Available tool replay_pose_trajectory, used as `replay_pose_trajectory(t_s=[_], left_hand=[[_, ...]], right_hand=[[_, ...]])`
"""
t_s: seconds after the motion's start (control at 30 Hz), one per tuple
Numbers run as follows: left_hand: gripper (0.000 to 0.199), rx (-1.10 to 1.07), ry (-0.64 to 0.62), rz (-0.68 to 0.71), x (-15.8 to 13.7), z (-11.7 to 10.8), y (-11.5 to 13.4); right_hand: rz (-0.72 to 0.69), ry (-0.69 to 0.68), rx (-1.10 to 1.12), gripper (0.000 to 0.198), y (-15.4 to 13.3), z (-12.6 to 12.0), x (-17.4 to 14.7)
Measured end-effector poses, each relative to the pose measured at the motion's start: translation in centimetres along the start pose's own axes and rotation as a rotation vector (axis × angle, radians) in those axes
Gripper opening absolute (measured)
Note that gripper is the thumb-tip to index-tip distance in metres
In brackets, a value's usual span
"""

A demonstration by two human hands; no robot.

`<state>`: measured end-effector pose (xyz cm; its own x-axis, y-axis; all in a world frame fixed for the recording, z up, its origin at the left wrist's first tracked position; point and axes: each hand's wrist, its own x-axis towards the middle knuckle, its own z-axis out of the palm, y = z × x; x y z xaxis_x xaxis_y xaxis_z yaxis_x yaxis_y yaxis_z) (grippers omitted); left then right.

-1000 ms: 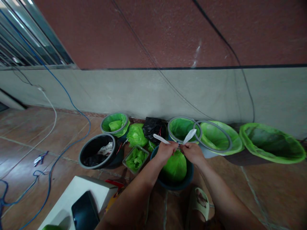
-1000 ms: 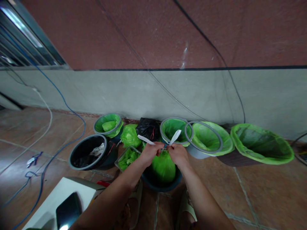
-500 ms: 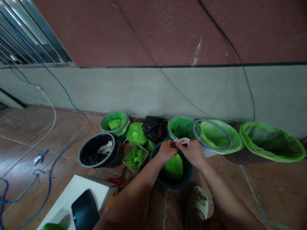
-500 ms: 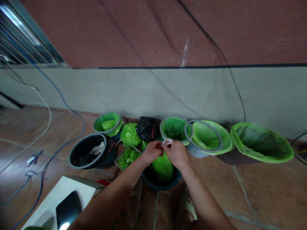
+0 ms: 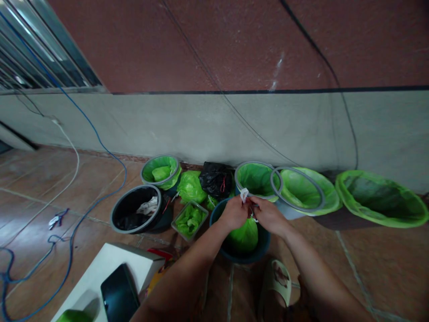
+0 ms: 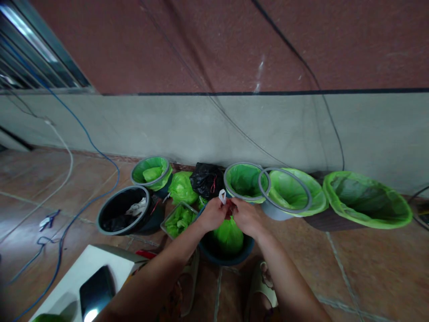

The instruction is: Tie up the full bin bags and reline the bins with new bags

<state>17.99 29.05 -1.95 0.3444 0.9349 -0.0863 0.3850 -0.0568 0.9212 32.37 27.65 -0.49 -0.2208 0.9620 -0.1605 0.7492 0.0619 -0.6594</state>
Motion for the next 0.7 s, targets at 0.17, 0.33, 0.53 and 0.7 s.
replay_pose_trajectory(t_s=[0.17, 0.33, 0.53, 0.7], left_hand=[[0.025, 0.031, 0.019, 0.053, -0.3, 0.0, 0.0], [0.020, -0.095, 0.050, -0.077, -0.4, -0.1, 0.2], [0.014, -0.496, 0.228, -0.349, -0.1, 0.0, 0.4], [0.011, -0.486, 0.254, -0.279, -0.3, -0.2, 0.1]], right_hand=[[-0.022, 0.002, 0.029, 0.047, -0.9, -0.1, -0.3], [0.004, 0.032, -0.040, 0.036, -1.0, -0.4, -0.2], [0.020, 0.083, -0.050, 0.027, -0.7, -0.8, -0.5], [0.041, -0.054, -0.090, 0.034, -0.1, -1.0, -0.5]])
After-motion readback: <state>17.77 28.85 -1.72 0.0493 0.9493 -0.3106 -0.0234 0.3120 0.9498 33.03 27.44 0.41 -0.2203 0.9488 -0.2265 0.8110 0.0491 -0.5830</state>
